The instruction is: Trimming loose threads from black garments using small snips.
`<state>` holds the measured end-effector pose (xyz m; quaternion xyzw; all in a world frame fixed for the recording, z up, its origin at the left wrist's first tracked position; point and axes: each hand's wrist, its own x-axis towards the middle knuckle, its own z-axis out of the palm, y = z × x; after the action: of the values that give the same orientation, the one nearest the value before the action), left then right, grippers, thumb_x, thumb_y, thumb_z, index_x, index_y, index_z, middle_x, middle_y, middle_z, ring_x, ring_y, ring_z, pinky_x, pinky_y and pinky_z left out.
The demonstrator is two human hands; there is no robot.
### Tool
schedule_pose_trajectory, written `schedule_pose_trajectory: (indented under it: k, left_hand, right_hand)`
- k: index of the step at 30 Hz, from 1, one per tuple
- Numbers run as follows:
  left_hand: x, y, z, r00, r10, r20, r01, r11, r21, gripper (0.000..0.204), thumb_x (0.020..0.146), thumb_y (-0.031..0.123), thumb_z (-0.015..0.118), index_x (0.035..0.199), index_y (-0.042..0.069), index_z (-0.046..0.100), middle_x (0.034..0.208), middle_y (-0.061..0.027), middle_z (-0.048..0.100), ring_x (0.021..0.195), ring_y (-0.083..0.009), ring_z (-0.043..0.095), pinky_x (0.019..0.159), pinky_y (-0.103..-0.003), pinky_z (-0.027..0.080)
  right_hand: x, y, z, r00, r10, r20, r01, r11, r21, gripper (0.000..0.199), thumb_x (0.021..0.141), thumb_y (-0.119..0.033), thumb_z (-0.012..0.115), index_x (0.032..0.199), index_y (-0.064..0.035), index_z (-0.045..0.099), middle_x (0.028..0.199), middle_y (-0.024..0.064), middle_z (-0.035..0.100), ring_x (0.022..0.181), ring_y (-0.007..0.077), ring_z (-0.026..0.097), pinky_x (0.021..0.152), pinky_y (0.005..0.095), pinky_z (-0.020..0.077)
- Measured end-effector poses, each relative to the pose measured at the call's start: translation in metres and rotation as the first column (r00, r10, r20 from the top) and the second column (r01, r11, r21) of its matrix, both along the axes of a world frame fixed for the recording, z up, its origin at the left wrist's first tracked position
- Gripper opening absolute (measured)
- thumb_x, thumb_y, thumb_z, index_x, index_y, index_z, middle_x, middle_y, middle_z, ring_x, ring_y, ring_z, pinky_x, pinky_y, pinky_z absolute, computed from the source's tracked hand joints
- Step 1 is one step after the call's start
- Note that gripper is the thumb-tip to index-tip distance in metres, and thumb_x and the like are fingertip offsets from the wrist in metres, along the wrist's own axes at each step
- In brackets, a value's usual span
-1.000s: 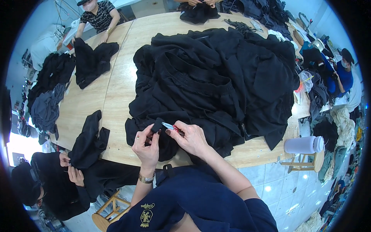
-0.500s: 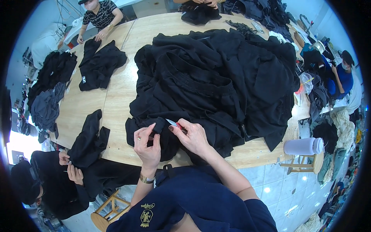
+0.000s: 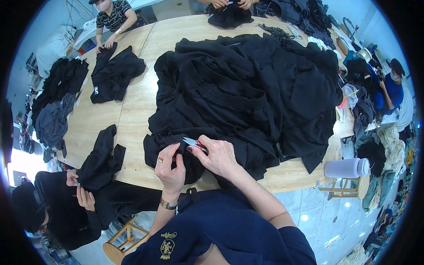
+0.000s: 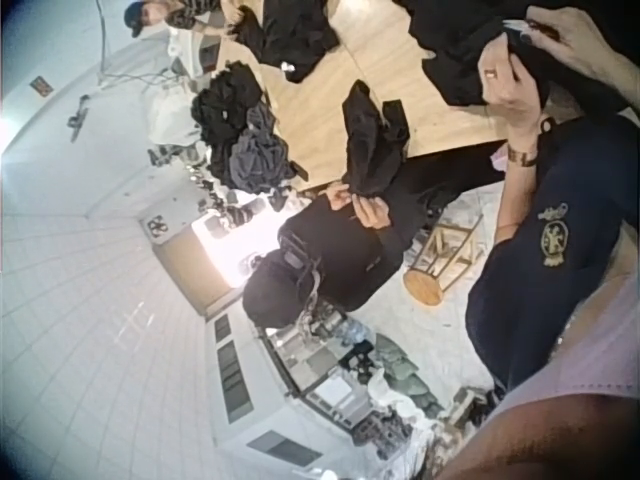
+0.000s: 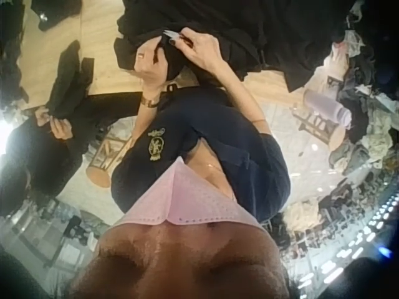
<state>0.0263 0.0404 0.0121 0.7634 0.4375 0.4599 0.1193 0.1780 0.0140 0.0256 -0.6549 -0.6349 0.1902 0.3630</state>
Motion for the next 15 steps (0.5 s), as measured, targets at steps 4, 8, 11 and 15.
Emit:
schedule_pose_trajectory:
  k: [4,8,11,15]
  left_hand:
    - [0.0009,0.0016,0.0021,1.0,-0.019,-0.022,0.021,0.996,0.086,0.029,0.069,-0.01,0.061,0.095,0.003,0.064,0.09,-0.0094,0.064,0.084,-0.0253,0.062,0.074,-0.032,0.051]
    - [0.001,0.0013,0.0005,1.0,-0.008,-0.025,0.01,0.994,0.107,0.028,0.07,-0.01,0.061,0.093,0.003,0.066,0.091,-0.0084,0.064,0.085,-0.0249,0.062,0.074,-0.033,0.05]
    - [0.001,0.0004,0.0005,1.0,-0.005,-0.02,0.007,0.994,0.106,0.027,0.069,-0.01,0.061,0.093,0.003,0.066,0.09,-0.0085,0.064,0.085,-0.0247,0.062,0.074,-0.033,0.05]
    - [0.0006,-0.0003,-0.001,1.0,0.005,0.019,-0.006,0.998,0.056,0.028,0.069,-0.011,0.061,0.093,0.003,0.066,0.09,-0.0094,0.064,0.084,-0.0249,0.062,0.075,-0.032,0.05]
  right_hand:
    - [0.0002,0.0009,0.0003,0.999,-0.011,0.031,0.01,0.999,0.032,0.035,0.085,-0.039,0.058,0.073,-0.0063,0.054,0.057,0.0112,0.057,0.052,0.0292,0.059,0.045,0.0349,0.0424]
    - [0.0029,-0.0007,-0.0009,0.999,-0.014,0.037,0.014,1.0,0.002,0.036,0.085,-0.039,0.058,0.071,-0.0061,0.054,0.056,0.0115,0.057,0.052,0.0291,0.059,0.045,0.0347,0.0426]
    - [0.0029,-0.0021,-0.0024,0.999,0.002,0.051,-0.001,1.0,-0.003,0.036,0.086,-0.038,0.057,0.071,-0.0058,0.054,0.056,0.0115,0.057,0.052,0.029,0.059,0.045,0.035,0.0424]
    - [0.0041,-0.0019,-0.0051,1.0,-0.031,-0.003,0.031,1.0,0.003,0.036,0.085,-0.039,0.058,0.072,-0.0055,0.054,0.055,0.0114,0.056,0.051,0.0294,0.058,0.045,0.0356,0.0422]
